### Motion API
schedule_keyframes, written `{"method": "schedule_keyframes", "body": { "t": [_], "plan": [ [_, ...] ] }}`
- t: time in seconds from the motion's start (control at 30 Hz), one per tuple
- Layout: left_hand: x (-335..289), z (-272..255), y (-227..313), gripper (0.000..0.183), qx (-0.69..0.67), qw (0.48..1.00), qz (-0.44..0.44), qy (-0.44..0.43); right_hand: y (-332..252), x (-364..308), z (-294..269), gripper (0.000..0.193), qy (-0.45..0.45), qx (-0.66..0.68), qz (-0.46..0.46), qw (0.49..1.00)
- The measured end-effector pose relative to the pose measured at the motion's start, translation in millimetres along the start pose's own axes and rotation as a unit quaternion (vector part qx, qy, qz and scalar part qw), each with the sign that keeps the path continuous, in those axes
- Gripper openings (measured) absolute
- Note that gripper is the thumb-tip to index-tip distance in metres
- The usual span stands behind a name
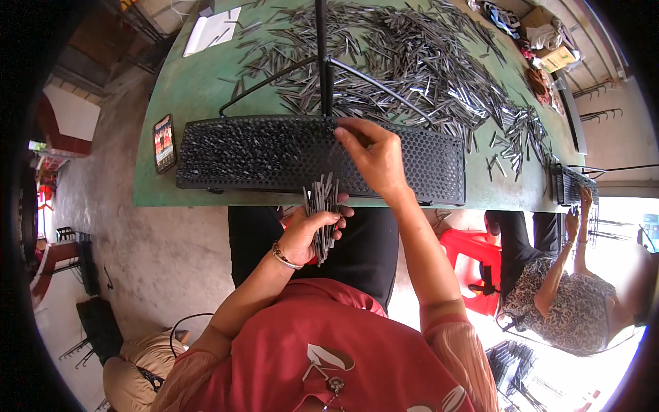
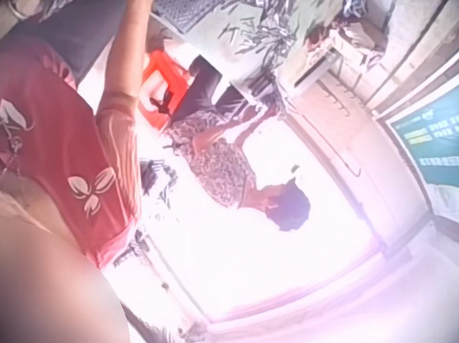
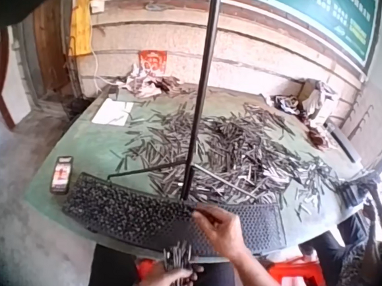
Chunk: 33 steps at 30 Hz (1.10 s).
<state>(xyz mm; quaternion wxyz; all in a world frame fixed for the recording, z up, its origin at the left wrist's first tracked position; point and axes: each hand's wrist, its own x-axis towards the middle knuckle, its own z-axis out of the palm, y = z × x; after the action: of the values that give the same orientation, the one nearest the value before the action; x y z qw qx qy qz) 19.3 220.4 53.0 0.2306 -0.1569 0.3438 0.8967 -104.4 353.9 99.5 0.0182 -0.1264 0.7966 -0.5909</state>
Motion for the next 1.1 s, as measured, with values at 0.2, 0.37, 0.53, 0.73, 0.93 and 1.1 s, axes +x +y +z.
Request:
{"method": "schedule_keyframes", "body": {
  "t": [0.2,0.37,0.53,0.73,0.93,1.1],
  "plan": [
    [-1,0,1,0.034,-0.014,1.0,-0.024,0.006,16,14,27,0.019,0.053,-0.094,-0.177,0.978],
    [-3,2,6,0.038,-0.01,1.0,-0.027,-0.004,33,17,30,0.02,0.024,-0.219,-0.311,0.924],
    [-5,3,9,0.04,0.006,1.0,-0.029,-0.006,24,13,25,0.02,0.0,-0.232,-0.31,0.922],
    [-3,1,7,0.043,0.025,0.999,0.029,-0.029,-1,-8,-3,0.02,-0.183,-0.064,-0.016,0.981],
    [1,2,3,0.039,0.018,1.0,-0.004,-0.023,8,-4,-12,0.021,-0.064,0.043,0.066,0.995],
    [3,0,-2,0.036,-0.002,0.999,-0.046,-0.013,7,9,2,0.016,0.033,-0.056,-0.057,0.996]
  ]
}}
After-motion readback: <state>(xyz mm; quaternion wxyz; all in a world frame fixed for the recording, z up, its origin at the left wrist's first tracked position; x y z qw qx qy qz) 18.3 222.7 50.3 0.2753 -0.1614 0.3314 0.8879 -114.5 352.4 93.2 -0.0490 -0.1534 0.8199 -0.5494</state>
